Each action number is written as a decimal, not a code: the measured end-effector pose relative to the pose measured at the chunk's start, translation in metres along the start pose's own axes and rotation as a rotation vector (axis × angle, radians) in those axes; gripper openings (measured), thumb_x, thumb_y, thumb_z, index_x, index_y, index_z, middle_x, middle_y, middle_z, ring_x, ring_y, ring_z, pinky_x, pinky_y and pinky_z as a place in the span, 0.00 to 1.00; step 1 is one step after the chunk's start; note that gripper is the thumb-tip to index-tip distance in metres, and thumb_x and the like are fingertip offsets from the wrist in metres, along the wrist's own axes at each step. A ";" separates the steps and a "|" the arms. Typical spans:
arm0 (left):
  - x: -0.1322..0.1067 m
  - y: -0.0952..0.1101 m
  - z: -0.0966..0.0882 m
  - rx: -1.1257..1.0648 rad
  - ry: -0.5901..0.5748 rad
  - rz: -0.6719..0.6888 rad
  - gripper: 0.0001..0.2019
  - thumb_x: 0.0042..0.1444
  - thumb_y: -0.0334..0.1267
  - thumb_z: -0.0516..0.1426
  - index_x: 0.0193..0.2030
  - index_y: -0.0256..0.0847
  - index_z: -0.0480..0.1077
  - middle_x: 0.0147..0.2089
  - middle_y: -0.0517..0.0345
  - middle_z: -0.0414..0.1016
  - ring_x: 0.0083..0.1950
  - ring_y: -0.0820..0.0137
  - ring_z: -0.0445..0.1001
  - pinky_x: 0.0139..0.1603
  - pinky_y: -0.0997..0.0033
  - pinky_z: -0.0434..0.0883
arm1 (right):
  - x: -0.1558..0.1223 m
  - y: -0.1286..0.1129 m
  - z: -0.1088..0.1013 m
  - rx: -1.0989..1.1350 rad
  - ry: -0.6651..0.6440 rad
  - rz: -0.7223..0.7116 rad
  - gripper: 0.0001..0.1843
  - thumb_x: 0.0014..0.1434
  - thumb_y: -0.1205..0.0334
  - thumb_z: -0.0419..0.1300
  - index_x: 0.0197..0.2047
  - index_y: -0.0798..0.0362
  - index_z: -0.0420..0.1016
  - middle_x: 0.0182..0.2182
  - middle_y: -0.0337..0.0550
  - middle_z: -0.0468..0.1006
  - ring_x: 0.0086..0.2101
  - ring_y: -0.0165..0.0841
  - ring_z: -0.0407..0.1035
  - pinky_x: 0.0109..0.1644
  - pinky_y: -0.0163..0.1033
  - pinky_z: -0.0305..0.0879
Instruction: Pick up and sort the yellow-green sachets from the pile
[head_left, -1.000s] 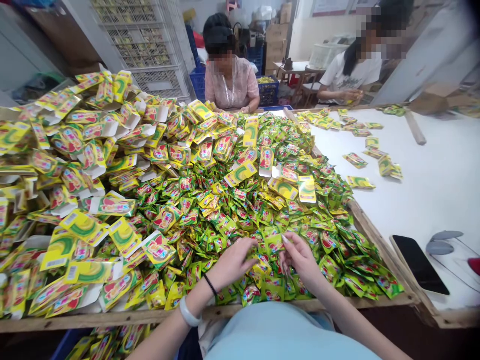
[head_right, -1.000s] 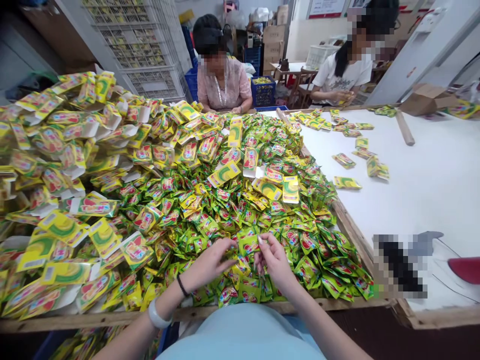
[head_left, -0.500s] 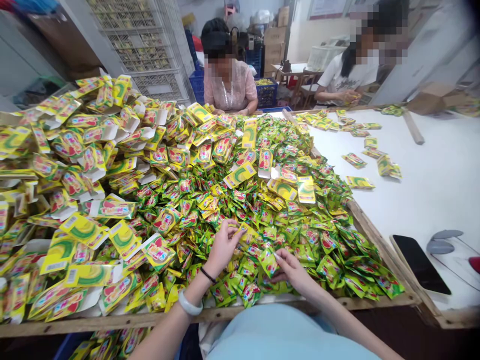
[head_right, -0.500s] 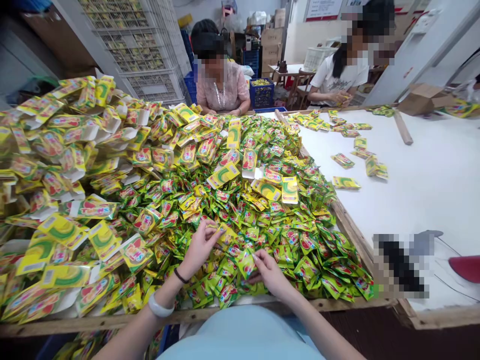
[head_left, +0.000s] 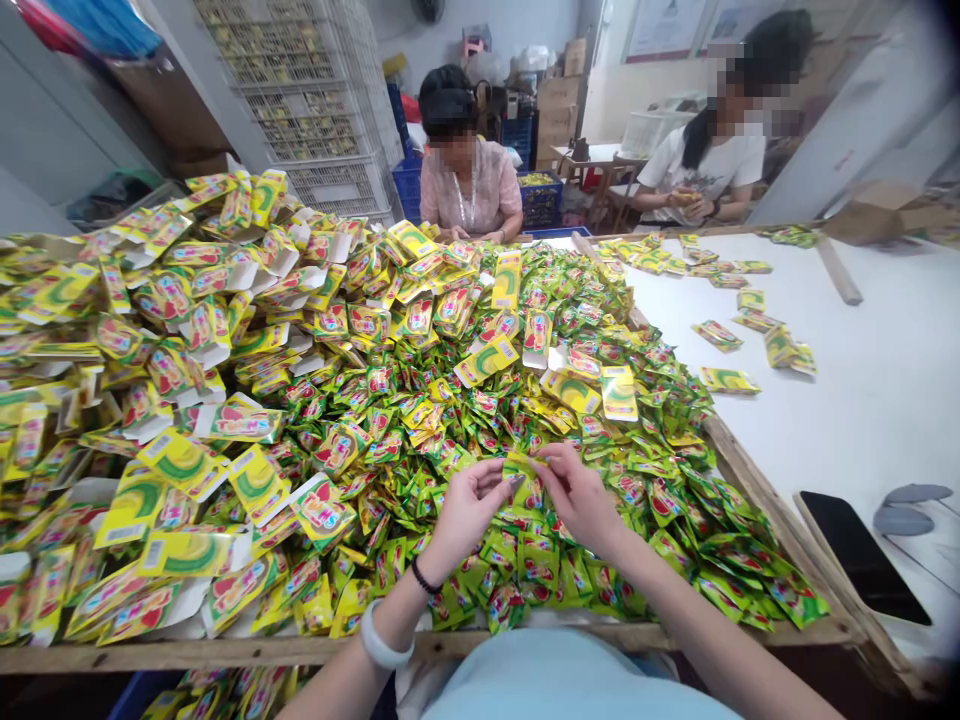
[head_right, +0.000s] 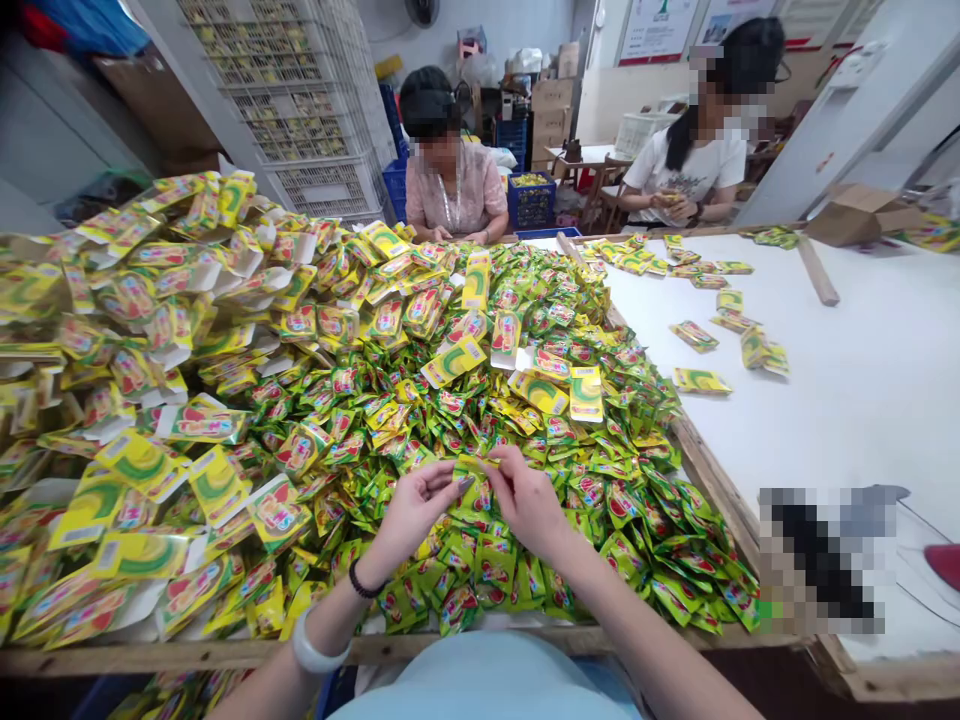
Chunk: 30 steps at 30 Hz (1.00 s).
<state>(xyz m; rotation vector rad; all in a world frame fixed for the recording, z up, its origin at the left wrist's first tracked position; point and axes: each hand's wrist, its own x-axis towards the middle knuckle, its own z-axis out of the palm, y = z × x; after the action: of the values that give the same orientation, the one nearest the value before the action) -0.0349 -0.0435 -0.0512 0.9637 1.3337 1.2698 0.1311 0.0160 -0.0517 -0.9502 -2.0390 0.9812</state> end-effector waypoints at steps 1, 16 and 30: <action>0.002 -0.002 0.004 0.012 0.006 0.021 0.15 0.49 0.42 0.61 0.42 0.36 0.72 0.38 0.50 0.78 0.38 0.66 0.75 0.39 0.68 0.72 | -0.002 0.002 0.001 0.053 0.052 0.042 0.18 0.60 0.55 0.54 0.52 0.50 0.60 0.29 0.40 0.71 0.26 0.31 0.65 0.29 0.35 0.62; 0.151 0.038 -0.026 1.330 0.240 0.610 0.35 0.52 0.33 0.56 0.65 0.33 0.48 0.61 0.35 0.57 0.60 0.47 0.59 0.58 0.48 0.56 | -0.029 0.025 -0.060 0.598 0.180 0.496 0.16 0.49 0.53 0.66 0.39 0.52 0.73 0.25 0.37 0.74 0.18 0.29 0.67 0.19 0.35 0.68; 0.009 0.017 -0.039 0.844 -0.030 0.684 0.24 0.61 0.32 0.50 0.63 0.49 0.53 0.57 0.50 0.63 0.60 0.66 0.61 0.62 0.60 0.59 | 0.012 -0.006 -0.021 -0.357 -0.183 -0.335 0.14 0.62 0.65 0.51 0.50 0.52 0.69 0.59 0.54 0.59 0.43 0.37 0.71 0.45 0.41 0.70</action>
<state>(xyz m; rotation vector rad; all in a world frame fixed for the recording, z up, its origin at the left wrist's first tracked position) -0.0766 -0.0394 -0.0387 2.1551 1.6097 1.1408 0.1398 0.0301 -0.0341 -0.6737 -2.4822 0.5515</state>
